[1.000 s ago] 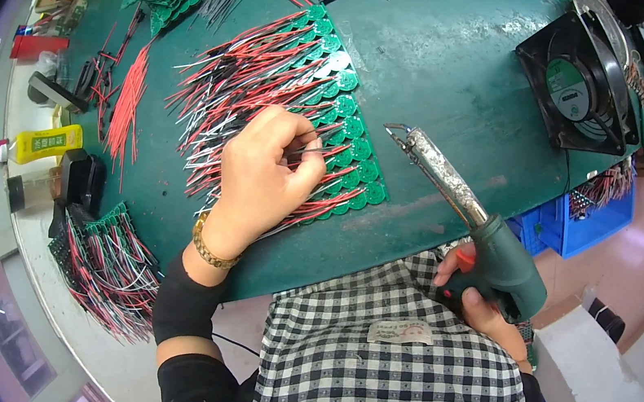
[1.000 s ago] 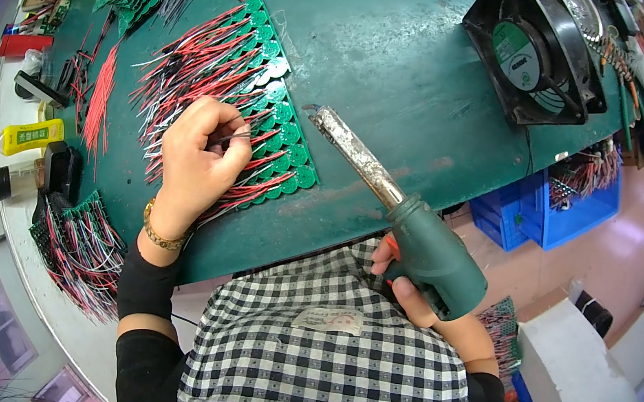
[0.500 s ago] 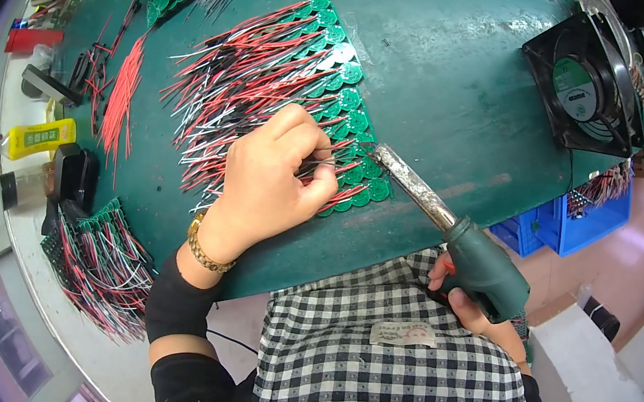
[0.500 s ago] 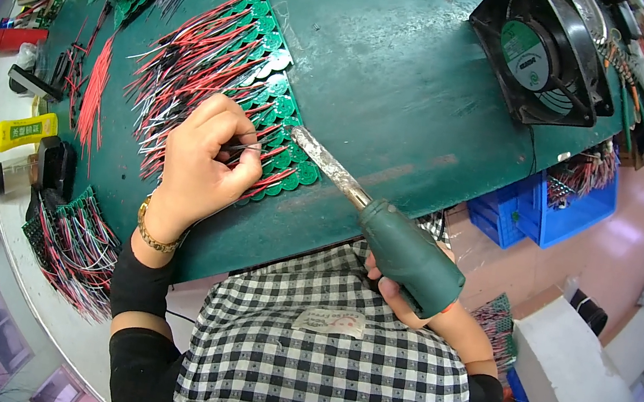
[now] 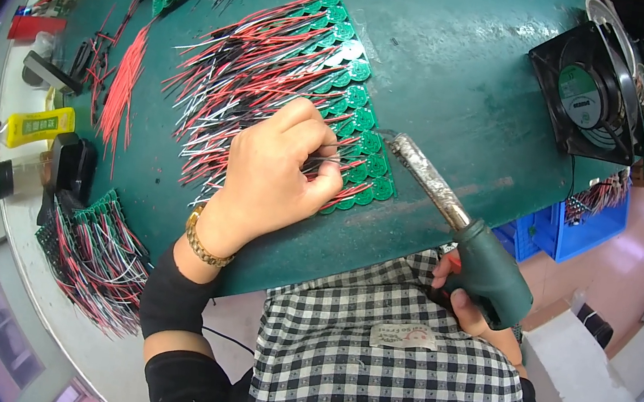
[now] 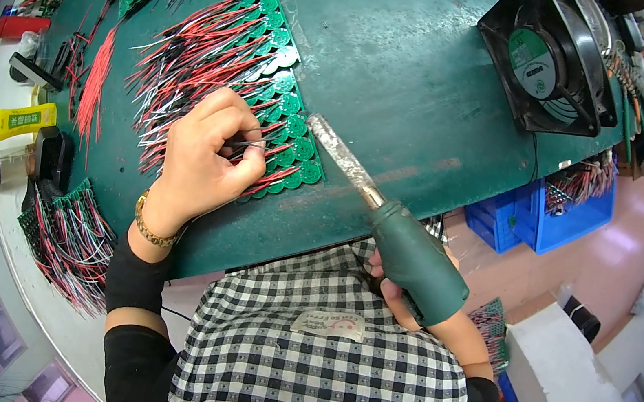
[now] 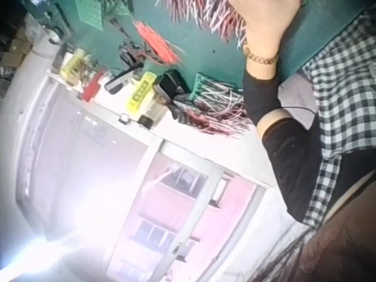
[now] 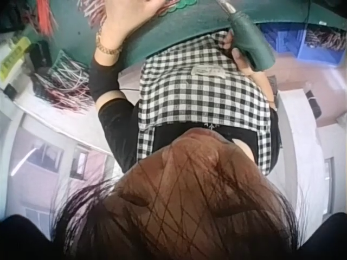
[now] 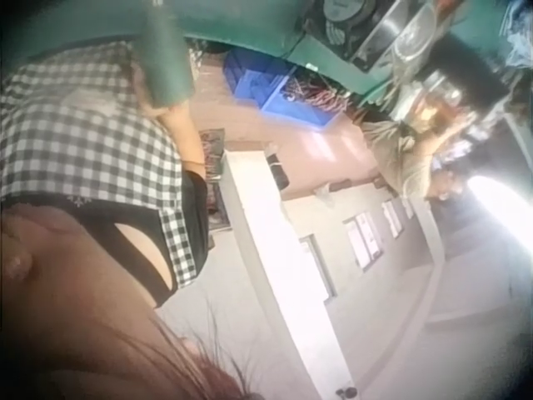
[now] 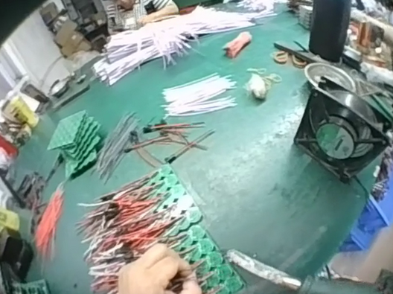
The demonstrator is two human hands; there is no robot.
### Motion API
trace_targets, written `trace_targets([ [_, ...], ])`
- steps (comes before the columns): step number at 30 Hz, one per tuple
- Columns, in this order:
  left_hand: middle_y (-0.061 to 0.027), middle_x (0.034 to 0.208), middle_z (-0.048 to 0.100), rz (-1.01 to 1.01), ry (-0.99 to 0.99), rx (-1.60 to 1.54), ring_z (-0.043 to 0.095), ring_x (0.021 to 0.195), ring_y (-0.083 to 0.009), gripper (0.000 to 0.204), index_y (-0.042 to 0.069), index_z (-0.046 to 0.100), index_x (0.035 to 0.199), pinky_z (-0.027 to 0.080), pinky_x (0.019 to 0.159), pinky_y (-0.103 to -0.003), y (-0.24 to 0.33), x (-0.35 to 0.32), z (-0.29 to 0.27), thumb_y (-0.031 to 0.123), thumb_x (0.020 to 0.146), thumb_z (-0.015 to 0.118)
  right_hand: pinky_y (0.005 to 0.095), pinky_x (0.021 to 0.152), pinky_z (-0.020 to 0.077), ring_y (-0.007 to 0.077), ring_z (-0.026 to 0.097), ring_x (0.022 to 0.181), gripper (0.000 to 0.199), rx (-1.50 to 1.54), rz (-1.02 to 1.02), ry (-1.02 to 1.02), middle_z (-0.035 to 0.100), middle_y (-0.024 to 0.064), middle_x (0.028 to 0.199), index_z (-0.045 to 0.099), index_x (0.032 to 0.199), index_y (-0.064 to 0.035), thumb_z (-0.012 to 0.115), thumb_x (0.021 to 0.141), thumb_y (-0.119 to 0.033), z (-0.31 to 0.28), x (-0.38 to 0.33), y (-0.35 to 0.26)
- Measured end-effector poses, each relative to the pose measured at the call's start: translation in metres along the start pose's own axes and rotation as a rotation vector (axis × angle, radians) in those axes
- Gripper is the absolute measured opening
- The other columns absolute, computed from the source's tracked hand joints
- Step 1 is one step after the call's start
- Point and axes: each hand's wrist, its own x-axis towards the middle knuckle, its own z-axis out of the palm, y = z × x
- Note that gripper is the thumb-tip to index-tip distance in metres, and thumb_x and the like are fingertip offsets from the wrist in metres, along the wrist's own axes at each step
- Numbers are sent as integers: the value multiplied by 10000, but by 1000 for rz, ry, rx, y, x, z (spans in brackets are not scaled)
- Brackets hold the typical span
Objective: The person solders wires onto circular green circuit boards using a soldering iron.
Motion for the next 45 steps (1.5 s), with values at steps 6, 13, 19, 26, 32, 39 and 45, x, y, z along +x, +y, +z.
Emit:
trace_targets([
  [6, -39, 735, 539, -14, -11, 15, 567, 559, -214, 110, 74, 583, 698, 455, 478, -328, 1, 1, -1, 41, 629, 661, 348, 751, 483, 191, 582, 829, 588, 181, 143, -15, 579, 123, 955, 474, 1270, -27, 657, 856, -402, 0, -6, -4],
  [13, -43, 788, 545, -16, -72, 85, 567, 576, -200, 123, 74, 587, 744, 463, 500, -316, 2, 2, -3, 43, 657, 668, 342, 748, 484, 184, 579, 831, 625, 139, 100, 17, 579, 114, 955, 466, 1268, -2, 665, 851, -424, -1, -10, 2],
  [19, -50, 957, 542, 29, -20, -157, 558, 586, -134, 122, 38, 608, 780, 465, 508, -275, 3, 2, -7, -12, 683, 661, 330, 742, 492, 179, 588, 818, 609, 106, 82, 27, 586, 110, 942, 486, 1227, 14, 662, 849, -430, -6, -10, -1],
  [26, -44, 992, 566, -65, -83, -110, 599, 643, -144, 119, 46, 609, 754, 498, 545, -280, 10, -1, -2, 19, 669, 688, 341, 740, 517, 232, 628, 812, 401, 6, 30, -10, 628, 107, 928, 579, 1067, -16, 646, 783, -291, -7, -14, 12],
  [32, -25, 962, 581, -103, -84, -39, 613, 654, -170, 118, 62, 606, 728, 500, 563, -308, 15, -1, 2, 52, 666, 706, 364, 751, 535, 313, 648, 851, 297, -41, 84, -27, 657, 124, 952, 642, 975, -50, 633, 691, -137, -6, -16, 6],
  [39, -31, 970, 581, -48, -75, -9, 565, 602, -94, 137, 35, 591, 731, 483, 528, -228, 13, -3, 3, 0, 667, 707, 351, 701, 534, 301, 641, 775, 308, -7, 5, -25, 648, 118, 914, 636, 975, -41, 636, 671, -87, -2, -20, 20],
  [45, -27, 978, 583, -38, -99, -12, 561, 602, -100, 141, 34, 595, 728, 478, 520, -230, 13, -2, -1, 4, 659, 714, 352, 679, 523, 301, 636, 755, 349, -101, 25, -82, 638, 123, 915, 623, 1002, -40, 657, 665, -120, -6, -15, 11],
])
